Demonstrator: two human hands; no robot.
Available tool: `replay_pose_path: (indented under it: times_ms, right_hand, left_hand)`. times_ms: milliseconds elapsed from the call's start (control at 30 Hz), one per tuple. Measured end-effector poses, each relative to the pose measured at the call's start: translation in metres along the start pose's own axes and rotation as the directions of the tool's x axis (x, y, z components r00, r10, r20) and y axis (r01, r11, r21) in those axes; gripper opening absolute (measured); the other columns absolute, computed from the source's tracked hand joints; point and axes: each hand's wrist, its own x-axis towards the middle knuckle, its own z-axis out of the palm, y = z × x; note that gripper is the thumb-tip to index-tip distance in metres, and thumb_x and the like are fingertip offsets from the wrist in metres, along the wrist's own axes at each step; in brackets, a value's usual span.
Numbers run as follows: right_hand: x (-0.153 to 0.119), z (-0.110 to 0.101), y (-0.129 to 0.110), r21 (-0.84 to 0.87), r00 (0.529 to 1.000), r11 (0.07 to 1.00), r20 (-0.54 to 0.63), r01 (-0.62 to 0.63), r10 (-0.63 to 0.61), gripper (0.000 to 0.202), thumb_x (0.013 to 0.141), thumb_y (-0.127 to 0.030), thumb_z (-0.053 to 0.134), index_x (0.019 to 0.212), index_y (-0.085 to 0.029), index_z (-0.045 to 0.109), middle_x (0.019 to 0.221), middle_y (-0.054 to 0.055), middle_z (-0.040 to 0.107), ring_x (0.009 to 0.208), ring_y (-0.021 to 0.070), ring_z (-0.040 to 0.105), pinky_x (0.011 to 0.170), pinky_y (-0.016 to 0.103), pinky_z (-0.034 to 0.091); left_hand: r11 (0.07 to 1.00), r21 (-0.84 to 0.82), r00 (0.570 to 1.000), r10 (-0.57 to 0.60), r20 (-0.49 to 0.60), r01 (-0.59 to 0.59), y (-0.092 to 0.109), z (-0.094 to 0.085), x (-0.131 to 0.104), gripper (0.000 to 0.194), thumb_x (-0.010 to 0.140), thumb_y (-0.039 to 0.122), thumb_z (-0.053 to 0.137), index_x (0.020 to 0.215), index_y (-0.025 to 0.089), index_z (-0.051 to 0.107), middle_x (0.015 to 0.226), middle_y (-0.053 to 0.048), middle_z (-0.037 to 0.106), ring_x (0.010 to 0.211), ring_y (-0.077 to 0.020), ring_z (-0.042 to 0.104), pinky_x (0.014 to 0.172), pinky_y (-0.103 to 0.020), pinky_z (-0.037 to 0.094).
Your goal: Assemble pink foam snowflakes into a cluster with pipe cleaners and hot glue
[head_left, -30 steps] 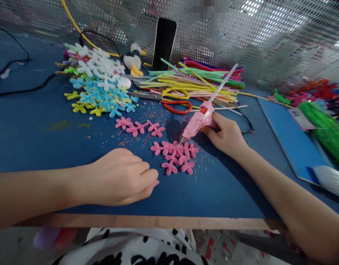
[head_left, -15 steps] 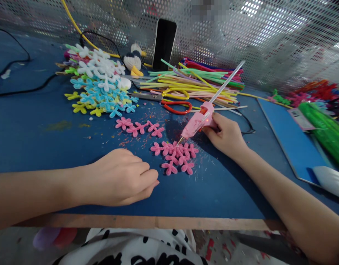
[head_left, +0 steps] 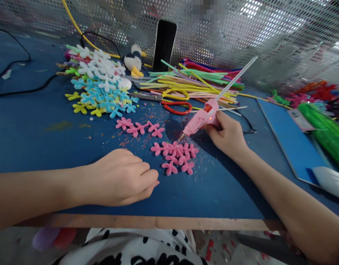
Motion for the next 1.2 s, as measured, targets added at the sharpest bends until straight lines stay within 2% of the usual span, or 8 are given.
replay_pose_path:
  times_ms: [533,833,1000,1200]
  right_hand:
    - [0.0013,-0.0022,-0.0076,0.058,1.0,0.998,0.018,0.008,-0.009,0.026,0.08,-0.038,0.065,0.076,-0.024,0.043,0.062,-0.003,0.044,0.053,0.0141,0.037,0.052,0.03,0.03]
    - [0.0014,-0.0025,-0.0078,0.058,1.0,0.998,-0.01,0.029,-0.029,0.028,0.076,-0.034,0.066,0.073,-0.024,0.04,0.062,-0.003,0.043,0.054,0.014,0.035,0.052,0.03,0.028]
    - [0.0014,-0.0029,-0.008,0.056,0.999,0.997,0.012,0.044,-0.045,0.026,0.074,-0.032,0.065,0.073,-0.025,0.04,0.06,-0.003,0.041,0.053,0.0143,0.034,0.053,0.031,0.03]
    - [0.0015,-0.0052,-0.0071,0.044,0.996,0.995,-0.008,0.089,-0.088,0.028,0.074,-0.031,0.066,0.071,-0.025,0.038,0.06,-0.003,0.04,0.055,0.0155,0.038,0.057,0.033,0.032]
  left_hand:
    - [1.0,0.009,1.0,-0.002,0.012,0.002,0.0001,-0.001,-0.0001,0.033,0.101,0.025,0.042,0.069,0.02,0.048,0.055,0.002,0.054,0.047,-0.0143,0.049,0.048,-0.034,0.023]
    - [1.0,-0.006,1.0,-0.005,0.006,0.005,-0.0001,-0.0013,0.0002,0.032,0.1,0.024,0.043,0.069,0.02,0.048,0.056,0.002,0.054,0.047,-0.0138,0.048,0.049,-0.033,0.024]
    - [1.0,-0.004,1.0,-0.001,0.006,0.001,0.0,-0.0012,-0.0003,0.031,0.1,0.024,0.043,0.069,0.02,0.048,0.056,0.002,0.054,0.047,-0.014,0.048,0.049,-0.034,0.023]
    - [1.0,0.006,1.0,-0.003,0.018,0.003,-0.0002,0.0,-0.0003,0.032,0.101,0.025,0.042,0.07,0.02,0.048,0.056,0.002,0.055,0.047,-0.0142,0.048,0.049,-0.034,0.022]
